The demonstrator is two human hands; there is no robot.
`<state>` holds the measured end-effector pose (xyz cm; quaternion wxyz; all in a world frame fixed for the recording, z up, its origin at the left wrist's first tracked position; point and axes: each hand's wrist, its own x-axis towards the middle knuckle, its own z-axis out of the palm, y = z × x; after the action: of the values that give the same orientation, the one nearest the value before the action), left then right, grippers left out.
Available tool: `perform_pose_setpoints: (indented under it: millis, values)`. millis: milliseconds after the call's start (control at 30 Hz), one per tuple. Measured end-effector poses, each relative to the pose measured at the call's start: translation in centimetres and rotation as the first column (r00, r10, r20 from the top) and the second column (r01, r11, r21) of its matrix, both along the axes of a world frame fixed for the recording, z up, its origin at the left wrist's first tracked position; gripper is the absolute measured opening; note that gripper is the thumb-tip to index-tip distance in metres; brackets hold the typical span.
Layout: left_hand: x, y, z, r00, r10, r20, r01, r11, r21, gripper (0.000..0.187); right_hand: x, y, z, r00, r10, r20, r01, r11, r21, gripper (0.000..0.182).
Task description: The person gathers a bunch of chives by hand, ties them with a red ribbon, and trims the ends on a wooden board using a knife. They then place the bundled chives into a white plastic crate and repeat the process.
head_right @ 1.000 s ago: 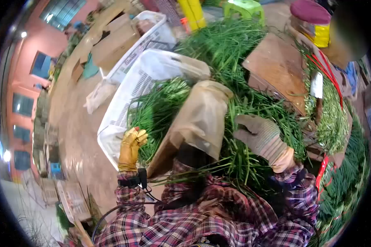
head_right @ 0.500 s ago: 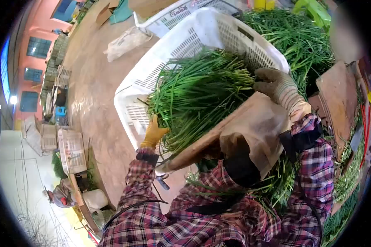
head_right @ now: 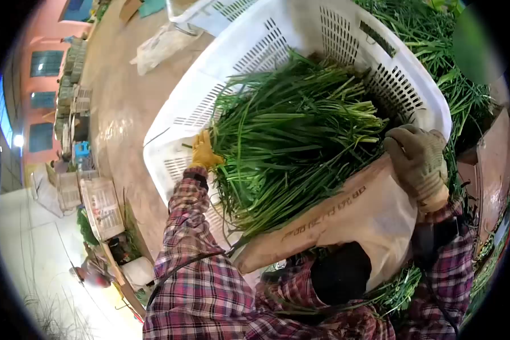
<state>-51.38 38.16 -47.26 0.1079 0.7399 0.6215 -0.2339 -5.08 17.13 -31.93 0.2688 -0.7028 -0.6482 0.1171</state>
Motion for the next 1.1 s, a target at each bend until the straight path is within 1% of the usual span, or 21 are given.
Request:
perform_pose_setpoints:
  millis: [33,100,133,200,233,300,333,400,433,533,567,633,667,700,767,800,867,900,967,1033,1100]
  values:
    - [-2.1,1.0,-2.7,0.994,-0.103,0.036,0.100,0.993,0.069,0.123,0.0,0.1,0.1,1.000,-0.009,-0.002,0.009,1.000,-0.016,0.012]
    - [-1.9,1.3,-3.2,0.987,-0.158,0.015,0.157,0.987,0.041,0.128,-0.1,0.6,0.6,0.999,-0.005,0.042,0.007,0.999,-0.034,0.010]
    - [-1.9,1.7,-3.1,0.987,-0.160,0.014,0.160,0.987,0.025,0.128,-0.3,0.4,-0.7,0.999,-0.048,-0.026,0.049,0.997,0.057,0.008]
    - [-1.4,2.5,-3.0,0.983,-0.116,0.141,0.123,0.992,-0.039,0.133,-0.2,0.7,-0.7,0.999,-0.033,-0.007,0.033,0.999,0.037,0.008]
    - [-0.3,2.6,-1.8,0.991,-0.034,0.131,0.047,0.994,-0.103,0.134,-0.2,0.7,-0.7,1.000,-0.011,0.010,0.011,0.999,0.036,0.008]
    - [-1.5,1.9,-3.5,0.957,-0.287,0.031,0.281,0.950,0.133,0.136,-0.6,0.8,-1.1,1.000,-0.004,0.010,0.004,0.999,0.033,0.007]
    - [-1.5,2.3,-3.5,0.957,-0.289,0.029,0.283,0.951,0.129,0.136,-0.4,1.0,-1.1,0.999,0.011,0.042,-0.014,0.998,0.065,0.007]
    - [-1.7,3.1,-3.1,0.977,-0.161,0.138,0.174,0.981,-0.084,0.124,-0.2,0.9,-1.0,0.991,0.034,0.133,-0.045,0.996,0.079,0.006]
    - [-1.2,3.2,-2.3,0.978,-0.158,0.134,0.171,0.982,-0.086,0.124,-0.2,0.8,-1.2,0.991,0.037,0.129,-0.047,0.996,0.078,0.006]
    - [1.0,3.6,-0.9,0.972,-0.190,-0.138,0.160,0.967,-0.199,0.093,0.2,0.2,-2.3,1.000,0.008,0.030,-0.010,0.998,0.068,0.008]
    - [0.7,3.3,-0.9,0.972,-0.189,-0.140,0.159,0.967,-0.201,0.093,0.3,0.1,-2.5,1.000,0.009,0.028,-0.011,0.998,0.067,0.008]
    - [-0.1,2.4,-1.3,0.960,-0.280,0.010,0.280,0.959,0.048,0.094,0.6,-0.1,-2.7,1.000,0.024,0.005,-0.025,0.996,0.087,0.009]
    - [-1.1,2.0,-2.1,0.963,-0.230,0.143,0.223,0.973,0.063,0.100,0.7,-0.1,-2.6,1.000,0.017,0.003,-0.018,0.996,0.088,0.009]
    - [-2.0,1.6,-2.9,0.919,0.126,0.374,-0.060,0.981,-0.184,0.112,0.7,0.0,-2.3,0.998,0.031,0.050,-0.035,0.996,0.083,0.009]
    - [1.0,0.8,1.5,0.950,0.278,0.142,-0.183,0.865,-0.467,0.118,0.7,0.0,-2.2,0.995,0.046,0.090,-0.052,0.996,0.075,0.009]
    - [0.7,0.0,1.2,0.951,0.277,0.136,-0.185,0.864,-0.468,0.118,0.5,0.0,-2.2,0.996,0.033,0.079,-0.039,0.997,0.072,0.009]
    - [-0.5,-1.3,-0.3,0.984,0.088,0.158,-0.060,0.983,-0.173,0.113,0.5,0.1,-2.3,0.998,0.026,0.065,-0.031,0.997,0.072,0.009]
    - [-1.0,-1.8,-0.9,0.984,0.092,0.154,-0.065,0.983,-0.173,0.113,0.5,0.1,-2.3,0.998,0.030,0.047,-0.033,0.997,0.066,0.009]
    - [-1.5,-2.2,-1.8,0.976,-0.147,0.158,0.142,0.989,0.040,0.115,0.6,0.2,-2.2,0.999,0.031,0.028,-0.033,0.997,0.067,0.009]
    - [-1.5,-0.9,-2.2,0.962,-0.214,0.171,0.200,0.975,0.098,0.114,0.4,0.2,-2.2,0.999,0.035,0.003,-0.035,0.995,0.096,0.009]
    - [0.0,0.7,-1.1,0.998,-0.055,0.006,0.054,0.954,-0.294,0.111,0.2,0.3,-1.8,0.999,0.039,0.017,-0.040,0.996,0.077,0.009]
